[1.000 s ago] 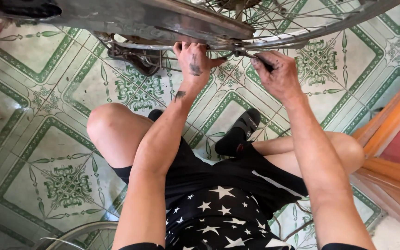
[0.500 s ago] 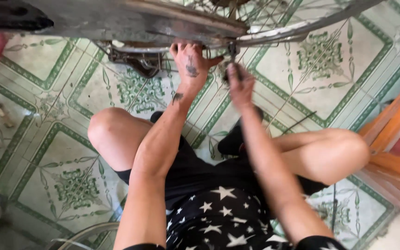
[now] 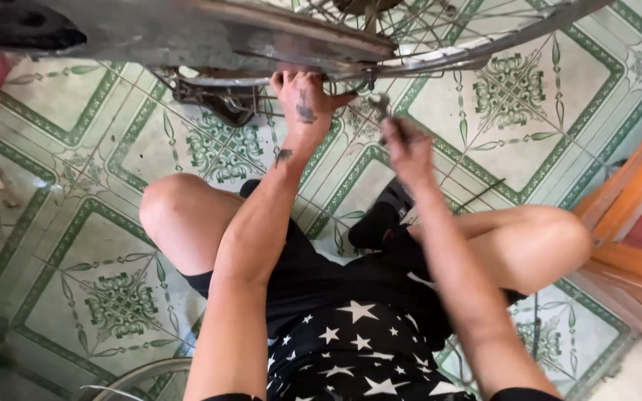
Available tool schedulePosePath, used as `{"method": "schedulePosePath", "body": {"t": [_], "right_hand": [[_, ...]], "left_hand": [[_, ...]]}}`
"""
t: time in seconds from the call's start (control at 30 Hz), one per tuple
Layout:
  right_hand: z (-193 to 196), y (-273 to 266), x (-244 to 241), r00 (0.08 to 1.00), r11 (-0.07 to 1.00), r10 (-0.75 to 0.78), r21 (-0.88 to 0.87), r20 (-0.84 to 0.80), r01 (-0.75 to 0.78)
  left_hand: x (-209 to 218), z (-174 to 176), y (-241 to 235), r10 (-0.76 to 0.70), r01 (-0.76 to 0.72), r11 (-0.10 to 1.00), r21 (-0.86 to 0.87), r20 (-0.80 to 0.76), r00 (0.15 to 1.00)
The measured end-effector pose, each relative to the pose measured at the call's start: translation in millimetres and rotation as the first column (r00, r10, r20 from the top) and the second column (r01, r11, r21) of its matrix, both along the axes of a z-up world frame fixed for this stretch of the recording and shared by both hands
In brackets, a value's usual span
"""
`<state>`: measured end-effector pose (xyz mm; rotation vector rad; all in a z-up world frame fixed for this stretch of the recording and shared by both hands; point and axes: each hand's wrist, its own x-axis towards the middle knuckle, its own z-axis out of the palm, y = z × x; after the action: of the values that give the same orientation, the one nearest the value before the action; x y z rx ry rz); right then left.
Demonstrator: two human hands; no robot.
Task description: The person sits on the floor and uses a wrench to tighten a bolt on the rear wheel axle of an upside-down bicycle. After finishing the adjustment, they lift the bicycle upright and move it slightly.
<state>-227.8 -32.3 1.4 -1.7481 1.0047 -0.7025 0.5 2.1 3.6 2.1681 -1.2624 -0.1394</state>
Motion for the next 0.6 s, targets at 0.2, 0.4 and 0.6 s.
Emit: {"method": "schedulePosePath", "body": {"t": [0.2, 0.4, 0.6], "right_hand": [[67.0, -49.0, -11.6, 0.923, 0.874, 0.154, -0.386, -0.353, -0.294], [67.2, -72.9, 2.1, 0.914, 0.786, 0.232, -0.49, -0.333, -0.378], [50.2, -65.0, 2.7, 0.929, 0.879, 0.203, -0.36, -0.308, -0.312]], "left_hand": [[0.7, 0.8, -1.8, 0.038, -0.033, 0.997, -0.076, 0.063, 0.997], [0.4, 1.3, -4.0, 0.022, -0.025, 0.998, 0.052, 0.044, 0.999], [-1.3, -1.6, -0.8, 0.05, -0.03, 0.982, -0.188, 0.105, 0.993]]}}
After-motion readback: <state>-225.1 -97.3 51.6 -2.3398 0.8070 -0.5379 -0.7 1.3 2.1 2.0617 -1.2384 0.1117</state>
